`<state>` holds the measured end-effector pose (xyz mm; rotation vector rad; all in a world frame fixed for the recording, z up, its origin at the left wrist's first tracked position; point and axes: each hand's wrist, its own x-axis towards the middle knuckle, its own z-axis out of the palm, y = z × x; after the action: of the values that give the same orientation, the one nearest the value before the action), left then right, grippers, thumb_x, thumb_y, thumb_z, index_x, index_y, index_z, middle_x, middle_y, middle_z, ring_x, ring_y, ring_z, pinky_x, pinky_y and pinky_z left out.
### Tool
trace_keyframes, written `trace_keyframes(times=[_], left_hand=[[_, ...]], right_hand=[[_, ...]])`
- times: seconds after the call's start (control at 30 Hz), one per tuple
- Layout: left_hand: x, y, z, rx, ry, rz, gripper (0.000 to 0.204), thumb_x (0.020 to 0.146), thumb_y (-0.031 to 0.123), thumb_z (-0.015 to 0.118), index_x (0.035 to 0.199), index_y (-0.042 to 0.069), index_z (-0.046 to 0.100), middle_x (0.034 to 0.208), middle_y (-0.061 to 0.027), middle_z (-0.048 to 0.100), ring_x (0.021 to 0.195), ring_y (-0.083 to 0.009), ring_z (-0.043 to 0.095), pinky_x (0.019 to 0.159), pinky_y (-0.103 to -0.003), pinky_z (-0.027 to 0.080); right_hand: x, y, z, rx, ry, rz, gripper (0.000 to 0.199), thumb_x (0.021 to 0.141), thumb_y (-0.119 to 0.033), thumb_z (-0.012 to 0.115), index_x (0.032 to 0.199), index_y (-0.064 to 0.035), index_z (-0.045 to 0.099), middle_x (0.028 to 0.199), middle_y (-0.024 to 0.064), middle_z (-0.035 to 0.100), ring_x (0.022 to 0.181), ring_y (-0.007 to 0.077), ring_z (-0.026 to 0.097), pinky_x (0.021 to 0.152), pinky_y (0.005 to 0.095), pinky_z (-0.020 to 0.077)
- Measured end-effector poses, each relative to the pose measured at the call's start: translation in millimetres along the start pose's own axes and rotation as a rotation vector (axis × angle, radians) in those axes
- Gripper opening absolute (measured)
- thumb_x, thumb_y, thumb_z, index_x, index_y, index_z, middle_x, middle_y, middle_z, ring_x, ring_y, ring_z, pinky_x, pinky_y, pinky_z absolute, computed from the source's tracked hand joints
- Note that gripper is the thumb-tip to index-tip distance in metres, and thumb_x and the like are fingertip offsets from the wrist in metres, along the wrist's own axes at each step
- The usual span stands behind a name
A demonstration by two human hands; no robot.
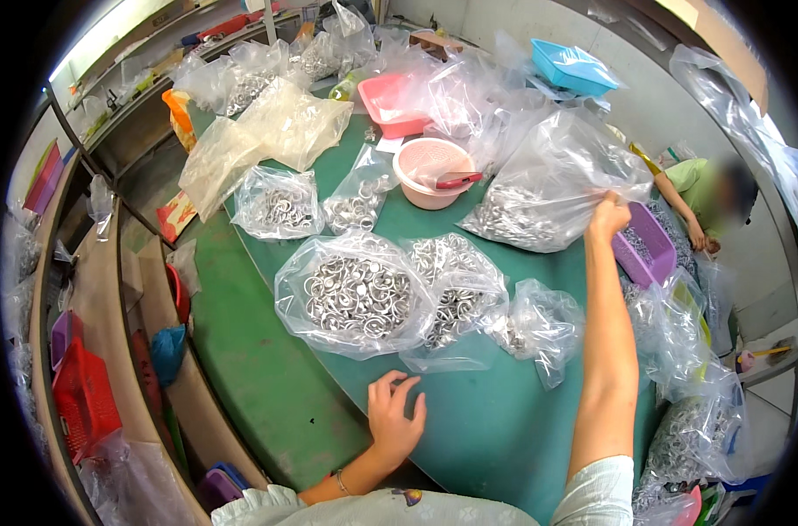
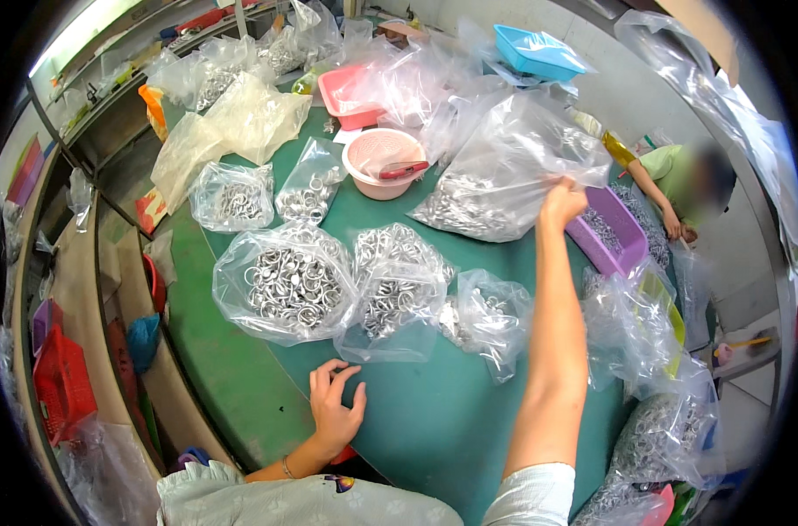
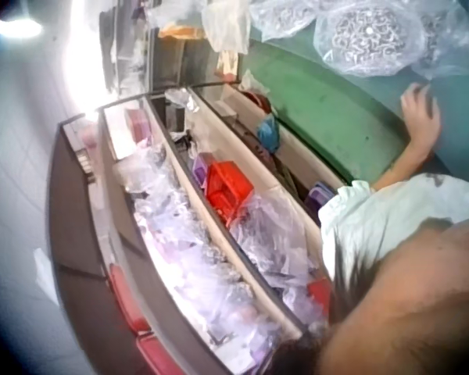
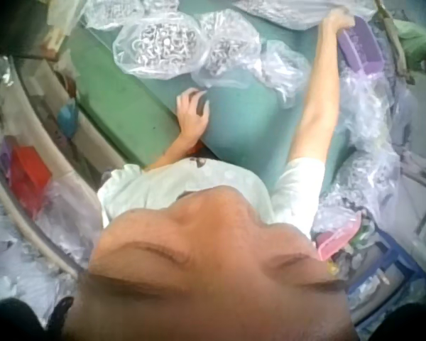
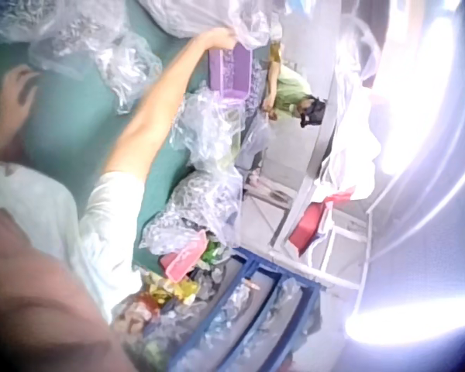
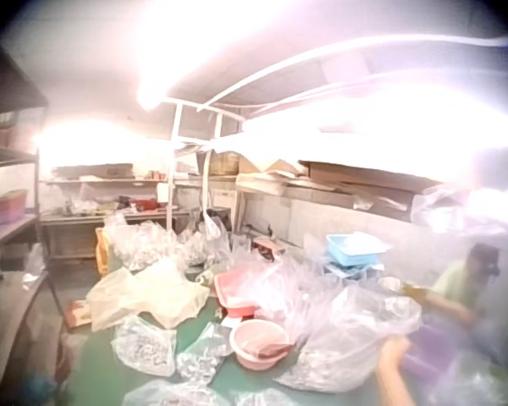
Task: The person sorts small metal hardware components from plastic bags into a pink basket. They then use pliers to manipulate and assemble the metal pieces, picking them up one by one and performing precise adjustments before placing them back into the basket.
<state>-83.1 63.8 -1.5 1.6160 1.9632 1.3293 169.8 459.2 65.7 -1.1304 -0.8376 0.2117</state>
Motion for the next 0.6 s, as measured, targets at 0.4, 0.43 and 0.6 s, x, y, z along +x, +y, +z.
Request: trace_keyframes(times=[0.4, 0.43, 0.6], left_hand=[[2.6, 2.6, 1.0, -0.02, -0.009, -0.037, 0.029, 0.064, 0.001, 0.065, 0.092, 0.005, 0.06, 0.102, -0.0106, 0.05, 0.086, -0.0272, 0.045, 0.073, -0.035, 0.04], [1.3, 1.7, 0.9, -0.011, -0.02, -0.037, 0.029, 0.064, 0.002, 0.065, 0.093, 0.006, 0.061, 0.102, -0.0099, 0.05, 0.086, -0.0273, 0.045, 0.073, -0.035, 0.041], [1.1, 1.8, -0.3, -0.032, -0.026, -0.035, 0.029, 0.064, 0.002, 0.065, 0.092, 0.007, 0.061, 0.102, -0.0099, 0.05, 0.088, -0.0278, 0.045, 0.074, -0.035, 0.04]], right_hand=[[40.2, 16.1, -76.2, -0.07, -0.142, 0.304, 0.041, 0.082, -0.029, 0.06, 0.108, 0.0016, 0.054, 0.104, 0.0103, 0.057, 0.091, 0.0203, 0.055, 0.077, 0.032, 0.0451], [30.4, 22.5, -86.1, -0.103, -0.124, 0.249, 0.049, 0.08, -0.033, 0.062, 0.113, 0.0009, 0.05, 0.11, 0.011, 0.054, 0.097, 0.0211, 0.052, 0.083, 0.0331, 0.0416], [-58.7, 9.6, -104.2, -0.064, -0.407, 0.398, 0.076, 0.074, -0.036, 0.068, 0.13, -0.0005, 0.031, 0.128, 0.0129, 0.041, 0.115, 0.0245, 0.04, 0.098, 0.0342, 0.029]])
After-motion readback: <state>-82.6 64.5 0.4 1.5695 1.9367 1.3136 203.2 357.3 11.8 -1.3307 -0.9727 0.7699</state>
